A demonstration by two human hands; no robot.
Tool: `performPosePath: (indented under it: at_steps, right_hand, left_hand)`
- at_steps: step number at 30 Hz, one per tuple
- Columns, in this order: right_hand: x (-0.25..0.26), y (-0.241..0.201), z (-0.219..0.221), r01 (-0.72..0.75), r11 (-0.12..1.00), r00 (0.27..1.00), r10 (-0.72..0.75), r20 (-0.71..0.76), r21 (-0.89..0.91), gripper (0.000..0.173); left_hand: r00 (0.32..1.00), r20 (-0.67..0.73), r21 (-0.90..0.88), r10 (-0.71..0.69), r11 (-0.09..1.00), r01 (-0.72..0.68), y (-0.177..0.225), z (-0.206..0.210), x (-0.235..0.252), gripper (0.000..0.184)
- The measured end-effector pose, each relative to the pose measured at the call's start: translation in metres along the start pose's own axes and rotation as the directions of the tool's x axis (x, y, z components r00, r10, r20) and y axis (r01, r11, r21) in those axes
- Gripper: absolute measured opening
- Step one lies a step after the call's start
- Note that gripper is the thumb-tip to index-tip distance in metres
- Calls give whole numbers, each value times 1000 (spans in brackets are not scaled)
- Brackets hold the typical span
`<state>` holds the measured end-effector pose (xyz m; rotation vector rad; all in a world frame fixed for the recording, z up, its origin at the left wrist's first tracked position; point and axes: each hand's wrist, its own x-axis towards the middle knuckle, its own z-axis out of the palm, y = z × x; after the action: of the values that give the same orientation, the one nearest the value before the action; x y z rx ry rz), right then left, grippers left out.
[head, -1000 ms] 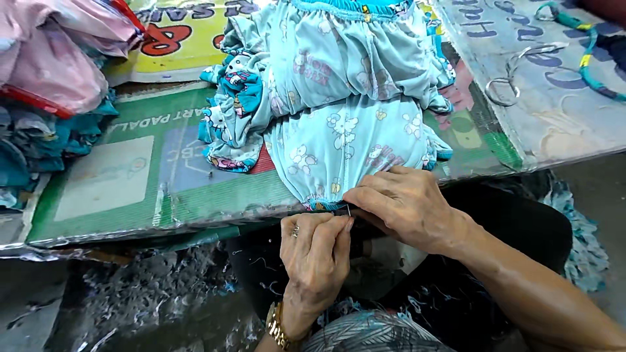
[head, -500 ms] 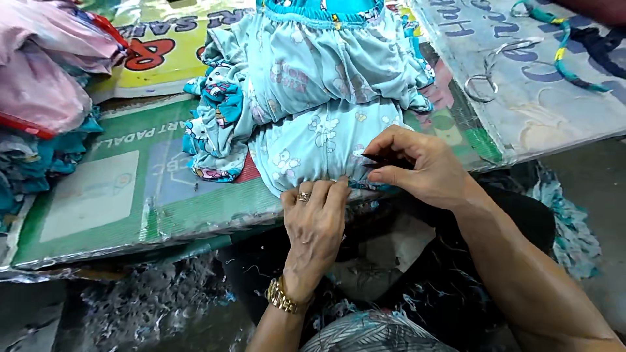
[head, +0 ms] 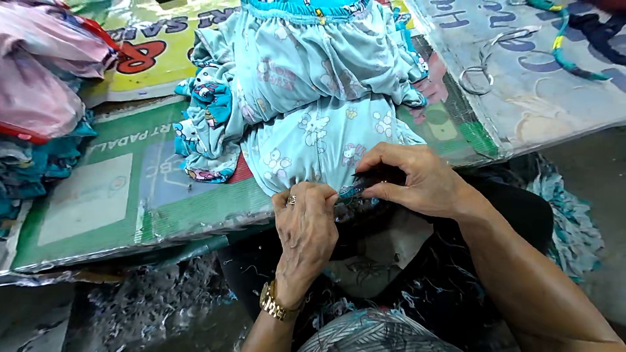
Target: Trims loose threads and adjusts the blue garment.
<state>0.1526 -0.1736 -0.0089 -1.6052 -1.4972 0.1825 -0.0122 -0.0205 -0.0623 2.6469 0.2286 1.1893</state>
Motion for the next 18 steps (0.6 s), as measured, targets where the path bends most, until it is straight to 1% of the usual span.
performPosePath:
  at_steps: [1,3,6,9,12,15,16,18]
  right_hand:
    - [0,0,1,11,1000,1000,-11,8,-7,26]
    - [-1,0,2,-4,997,1000,4,3,71,25]
    - [0,-1,0,-29,989,999,32,-20,146,25]
    - [1,0,1,-28,995,999,30,-20,94,25]
    - [0,1,2,-37,996,999,38,-16,81,24]
    - [-3,1,2,-38,997,999,38,-4,62,24]
    - [-4,1,1,-30,999,1000,29,3,35,24]
    - [-8,2,2,4,997,1000,-3,18,-73,25]
  left_hand:
    - [1000,-15,-1,3,1000,-3,-1,1,0,20]
    - [1000,-18,32,16,999,-15,-1,4,0,16]
    - [997,43,134,56,989,-62,3,6,9,17]
    - [993,110,189,36,980,-57,7,6,21,22]
    - [982,188,227,-6,973,-37,10,4,29,23]
    - [966,260,174,-13,984,-34,10,-4,26,23]
    - [966,257,138,-12,990,-25,10,-7,22,22]
    - [976,215,75,-23,997,7,13,-14,10,22]
